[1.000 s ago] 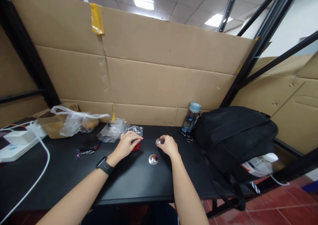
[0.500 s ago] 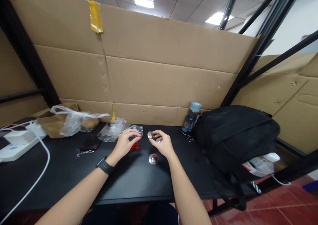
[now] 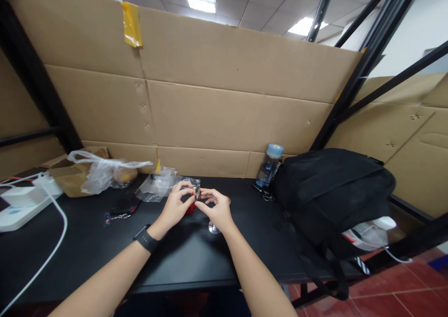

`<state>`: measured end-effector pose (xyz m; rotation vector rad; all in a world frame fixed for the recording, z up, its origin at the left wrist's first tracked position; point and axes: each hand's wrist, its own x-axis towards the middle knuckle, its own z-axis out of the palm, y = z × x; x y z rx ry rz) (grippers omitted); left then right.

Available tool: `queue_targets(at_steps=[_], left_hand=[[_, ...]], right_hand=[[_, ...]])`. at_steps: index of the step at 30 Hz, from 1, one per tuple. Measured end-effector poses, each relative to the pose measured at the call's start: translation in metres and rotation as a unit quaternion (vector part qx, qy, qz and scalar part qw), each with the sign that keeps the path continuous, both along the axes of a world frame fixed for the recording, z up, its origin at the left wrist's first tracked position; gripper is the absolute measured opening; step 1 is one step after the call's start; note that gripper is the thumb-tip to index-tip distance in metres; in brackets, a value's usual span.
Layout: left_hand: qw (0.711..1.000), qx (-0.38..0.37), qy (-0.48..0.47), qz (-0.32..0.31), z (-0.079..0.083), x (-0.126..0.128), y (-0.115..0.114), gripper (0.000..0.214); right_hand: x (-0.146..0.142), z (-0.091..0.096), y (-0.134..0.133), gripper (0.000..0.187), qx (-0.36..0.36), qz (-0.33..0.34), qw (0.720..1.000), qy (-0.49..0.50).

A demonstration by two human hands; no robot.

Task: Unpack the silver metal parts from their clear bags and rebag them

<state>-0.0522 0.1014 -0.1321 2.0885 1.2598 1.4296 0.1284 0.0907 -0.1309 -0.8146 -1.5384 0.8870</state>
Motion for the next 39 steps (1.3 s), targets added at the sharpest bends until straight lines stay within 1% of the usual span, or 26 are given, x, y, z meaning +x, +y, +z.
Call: queue_targets(at_steps=[5, 9, 12, 14, 17, 23, 27, 29, 32, 36, 39], left_hand=[[1.000, 0.005, 0.007, 0.003, -0.001, 0.002, -0.002, 0.010], [0.998, 0.029, 0.038, 0.030, 0.000, 0.002, -0.003, 0.010], [0.997, 0.041, 0.057, 0.043, 0.003, 0.001, -0.005, 0.010], [0.996, 0.044, 0.067, 0.041, 0.004, 0.001, -0.005, 0.010], [0.996, 0.045, 0.077, 0.030, 0.004, 0.001, -0.006, 0.011], [0.996, 0.035, 0.084, -0.008, 0.005, 0.002, -0.007, 0.012], [0.997, 0.008, 0.060, -0.039, 0.011, 0.000, -0.009, 0.025], [0.997, 0.000, 0.055, -0.054, 0.014, -0.001, -0.010, 0.028], [0.993, 0.006, 0.091, -0.069, 0.014, -0.002, -0.011, 0.025], [0.985, 0.002, 0.158, -0.073, 0.011, -0.002, -0.011, 0.021], [0.984, -0.002, 0.163, -0.064, 0.010, -0.005, -0.007, 0.019]], right_hand=[[-0.002, -0.002, 0.000, 0.032, -0.017, 0.005, 1.000, 0.015], [-0.001, 0.000, 0.001, 0.029, -0.035, 0.009, 0.999, 0.011], [0.003, 0.004, 0.002, 0.021, -0.005, -0.008, 1.000, -0.023], [0.005, 0.004, 0.002, 0.021, 0.019, -0.029, 0.998, -0.054], [0.008, 0.003, 0.003, 0.020, 0.028, -0.036, 0.995, -0.088], [0.010, 0.001, 0.004, 0.018, 0.023, -0.041, 0.992, -0.113], [0.011, 0.002, 0.004, 0.016, 0.041, -0.056, 0.985, -0.155], [0.013, 0.002, 0.004, 0.014, 0.051, -0.069, 0.980, -0.182], [0.014, 0.003, 0.004, 0.012, 0.056, -0.075, 0.975, -0.200], [0.018, 0.007, 0.003, 0.012, 0.048, -0.067, 0.977, -0.197], [0.022, 0.010, 0.005, 0.012, 0.046, -0.066, 0.978, -0.194]])
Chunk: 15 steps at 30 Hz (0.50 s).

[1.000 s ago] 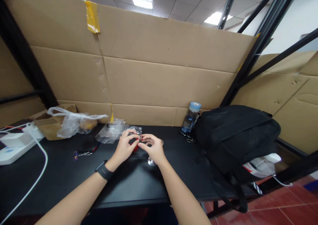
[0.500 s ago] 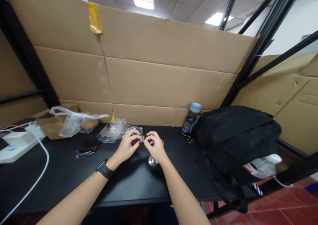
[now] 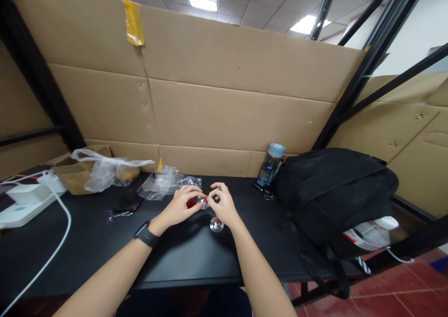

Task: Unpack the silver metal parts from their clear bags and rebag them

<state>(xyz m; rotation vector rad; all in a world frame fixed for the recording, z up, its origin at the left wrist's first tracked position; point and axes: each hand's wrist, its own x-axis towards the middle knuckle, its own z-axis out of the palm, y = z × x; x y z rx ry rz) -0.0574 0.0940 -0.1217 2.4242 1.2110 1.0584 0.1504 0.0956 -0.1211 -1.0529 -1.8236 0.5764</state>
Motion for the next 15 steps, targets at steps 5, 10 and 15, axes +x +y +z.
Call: queue_targets(at_steps=[5, 10, 15], left_hand=[[0.997, 0.010, -0.039, 0.065, 0.000, -0.017, 0.015, 0.029], [0.992, -0.032, 0.077, 0.099, -0.012, -0.030, 0.022, 0.020], [0.986, -0.057, 0.130, 0.092, -0.023, -0.024, 0.018, 0.018]], right_hand=[[0.010, -0.001, 0.004, 0.006, -0.002, 0.003, 0.997, -0.074], [0.016, -0.005, 0.005, 0.009, -0.021, 0.045, 0.986, -0.159], [0.017, -0.001, 0.001, 0.006, -0.029, 0.084, 0.976, -0.200]])
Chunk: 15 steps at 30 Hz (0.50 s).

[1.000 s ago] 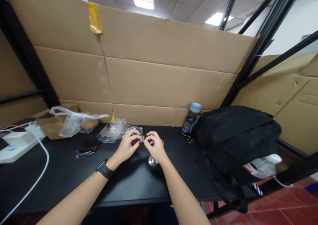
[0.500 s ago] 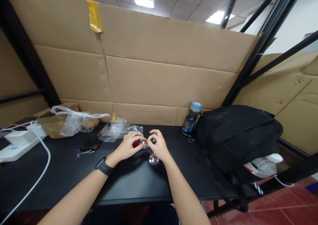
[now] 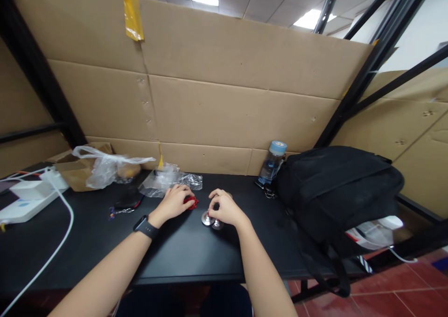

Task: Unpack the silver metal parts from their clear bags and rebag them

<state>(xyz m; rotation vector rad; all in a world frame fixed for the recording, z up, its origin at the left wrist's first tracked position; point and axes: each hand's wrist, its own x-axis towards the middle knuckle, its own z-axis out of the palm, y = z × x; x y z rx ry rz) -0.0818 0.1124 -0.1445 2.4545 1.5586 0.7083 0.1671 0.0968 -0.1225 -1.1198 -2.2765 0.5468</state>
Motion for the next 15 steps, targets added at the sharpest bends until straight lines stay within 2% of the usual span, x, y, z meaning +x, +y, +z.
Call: queue_targets(at_steps=[4, 10, 15], left_hand=[[1.000, 0.021, -0.008, -0.004, -0.005, 0.008, -0.001, 0.014], [0.998, 0.043, -0.046, -0.008, -0.008, 0.022, -0.007, 0.016], [0.998, 0.065, -0.014, -0.016, -0.008, 0.028, -0.012, 0.013]], right_hand=[[0.007, 0.001, 0.002, 0.004, 0.006, -0.003, 1.000, 0.013], [0.028, -0.008, 0.012, 0.019, 0.040, -0.174, 0.983, -0.047], [0.033, -0.014, 0.014, 0.033, 0.031, -0.221, 0.969, -0.104]])
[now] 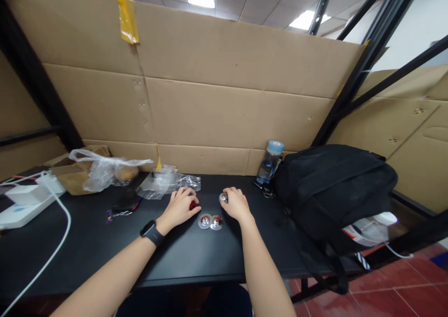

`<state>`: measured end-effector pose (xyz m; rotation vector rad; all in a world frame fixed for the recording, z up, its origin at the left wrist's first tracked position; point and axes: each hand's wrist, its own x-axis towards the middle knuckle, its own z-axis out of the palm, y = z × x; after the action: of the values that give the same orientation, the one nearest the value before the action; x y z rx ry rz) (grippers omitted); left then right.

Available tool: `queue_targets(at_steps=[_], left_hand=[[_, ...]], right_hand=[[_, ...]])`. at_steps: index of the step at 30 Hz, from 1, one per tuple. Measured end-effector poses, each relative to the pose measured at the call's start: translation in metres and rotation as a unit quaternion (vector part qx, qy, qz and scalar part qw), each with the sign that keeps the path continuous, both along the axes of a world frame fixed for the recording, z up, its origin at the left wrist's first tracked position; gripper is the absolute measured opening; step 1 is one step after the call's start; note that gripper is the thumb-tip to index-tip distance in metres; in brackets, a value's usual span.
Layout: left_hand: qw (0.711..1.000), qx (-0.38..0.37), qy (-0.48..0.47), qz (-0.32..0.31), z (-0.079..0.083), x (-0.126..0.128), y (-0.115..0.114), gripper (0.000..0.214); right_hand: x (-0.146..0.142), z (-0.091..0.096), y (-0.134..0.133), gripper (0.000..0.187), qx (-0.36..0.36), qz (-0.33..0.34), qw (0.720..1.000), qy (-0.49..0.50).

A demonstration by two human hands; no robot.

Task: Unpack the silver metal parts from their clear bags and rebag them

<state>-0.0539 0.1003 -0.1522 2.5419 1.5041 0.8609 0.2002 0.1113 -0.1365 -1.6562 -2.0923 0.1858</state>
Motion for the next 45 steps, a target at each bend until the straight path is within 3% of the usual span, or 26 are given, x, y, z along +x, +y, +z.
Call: queue_targets(at_steps=[3, 13, 21, 25, 31, 34, 45], left_hand=[[1.000, -0.005, 0.009, -0.003, -0.001, 0.000, 0.000, 0.007], [1.000, -0.013, -0.001, -0.008, -0.005, 0.005, -0.001, 0.013], [0.994, -0.021, -0.110, -0.002, 0.012, 0.010, -0.005, 0.015], [0.990, -0.022, -0.139, -0.001, 0.020, 0.010, -0.007, 0.013], [0.984, -0.026, -0.178, 0.012, 0.025, 0.010, -0.010, 0.016], [0.985, -0.021, -0.171, 0.009, 0.026, 0.010, -0.010, 0.018], [0.982, 0.014, -0.188, 0.006, 0.025, 0.012, -0.012, 0.016]], right_hand=[[0.000, -0.001, -0.001, 0.033, -0.014, -0.002, 1.000, -0.009], [0.001, -0.001, -0.001, 0.027, -0.019, -0.004, 1.000, -0.004], [0.003, 0.006, -0.002, 0.034, 0.007, 0.030, 0.998, 0.062], [-0.013, 0.010, -0.002, 0.033, 0.032, 0.122, 0.969, 0.212], [-0.043, 0.015, -0.013, 0.038, 0.001, 0.187, 0.908, 0.375], [-0.050, 0.015, -0.017, 0.040, -0.013, 0.205, 0.893, 0.399], [-0.055, 0.012, -0.018, 0.042, -0.020, 0.208, 0.885, 0.415]])
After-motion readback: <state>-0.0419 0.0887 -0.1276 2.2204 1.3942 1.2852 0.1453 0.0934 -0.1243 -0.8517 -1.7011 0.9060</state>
